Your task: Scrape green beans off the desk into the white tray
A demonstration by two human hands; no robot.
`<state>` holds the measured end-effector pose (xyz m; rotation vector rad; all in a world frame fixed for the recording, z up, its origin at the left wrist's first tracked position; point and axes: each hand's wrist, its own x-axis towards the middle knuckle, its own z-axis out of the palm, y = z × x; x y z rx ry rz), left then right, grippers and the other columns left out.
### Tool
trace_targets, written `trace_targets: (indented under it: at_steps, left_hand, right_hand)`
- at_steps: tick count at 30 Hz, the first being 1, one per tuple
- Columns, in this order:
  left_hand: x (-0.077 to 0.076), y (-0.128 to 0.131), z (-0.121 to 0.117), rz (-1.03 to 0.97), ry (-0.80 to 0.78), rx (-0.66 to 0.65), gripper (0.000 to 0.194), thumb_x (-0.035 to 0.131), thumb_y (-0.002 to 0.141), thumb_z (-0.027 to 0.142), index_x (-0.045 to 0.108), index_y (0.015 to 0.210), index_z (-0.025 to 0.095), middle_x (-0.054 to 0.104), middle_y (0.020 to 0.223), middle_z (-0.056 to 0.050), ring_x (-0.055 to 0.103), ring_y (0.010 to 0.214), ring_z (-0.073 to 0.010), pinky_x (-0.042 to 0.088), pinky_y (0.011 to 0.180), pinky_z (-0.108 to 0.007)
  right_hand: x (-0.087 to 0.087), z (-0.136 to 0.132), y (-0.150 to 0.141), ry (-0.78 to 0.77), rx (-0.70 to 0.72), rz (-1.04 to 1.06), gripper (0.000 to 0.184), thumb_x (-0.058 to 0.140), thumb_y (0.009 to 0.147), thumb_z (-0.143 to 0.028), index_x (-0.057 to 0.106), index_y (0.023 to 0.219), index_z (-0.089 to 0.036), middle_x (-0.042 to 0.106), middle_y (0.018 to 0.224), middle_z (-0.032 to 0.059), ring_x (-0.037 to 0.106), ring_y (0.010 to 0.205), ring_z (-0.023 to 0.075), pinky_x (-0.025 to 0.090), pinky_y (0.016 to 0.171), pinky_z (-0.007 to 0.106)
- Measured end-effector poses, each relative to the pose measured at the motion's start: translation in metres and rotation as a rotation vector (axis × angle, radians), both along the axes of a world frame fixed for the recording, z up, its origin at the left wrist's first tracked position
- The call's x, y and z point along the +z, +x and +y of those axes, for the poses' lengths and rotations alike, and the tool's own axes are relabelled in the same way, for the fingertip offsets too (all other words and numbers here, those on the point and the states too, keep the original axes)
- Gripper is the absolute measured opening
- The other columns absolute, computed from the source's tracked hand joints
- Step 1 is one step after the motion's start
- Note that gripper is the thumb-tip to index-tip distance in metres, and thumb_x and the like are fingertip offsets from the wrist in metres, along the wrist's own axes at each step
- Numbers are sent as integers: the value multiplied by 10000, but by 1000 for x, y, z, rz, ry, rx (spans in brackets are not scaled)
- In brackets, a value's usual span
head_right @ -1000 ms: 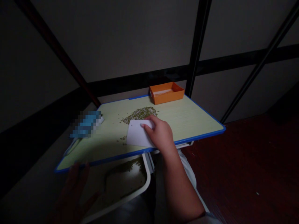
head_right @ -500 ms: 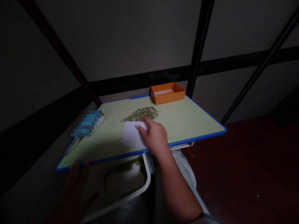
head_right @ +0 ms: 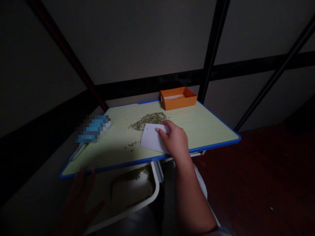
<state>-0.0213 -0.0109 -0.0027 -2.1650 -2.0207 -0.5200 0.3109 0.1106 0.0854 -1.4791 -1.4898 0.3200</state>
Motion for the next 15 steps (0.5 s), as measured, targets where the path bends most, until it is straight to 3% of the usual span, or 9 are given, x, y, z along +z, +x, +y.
trace_targets:
  at_steps: [9,15]
  left_hand:
    - [-9,-15,5,58,23,-41,814,462,838,515,26,1511,373,-78,1686,-14,94,1534,-362,386,1148,-573]
    - [-7,-10,4,23,43,-26,795,467,846,492,51,1512,369,-46,1688,-15,97,1537,-339,362,1171,-552]
  right_hand:
    - [1,-2,3,52,-27,68,216,622,836,-407,690,941,-231,756,944,68,656,775,237,455,681,315]
    - [4,-4,3,35,-166,-23,229,593,850,-405,702,969,-243,747,856,68,628,677,233,421,623,313]
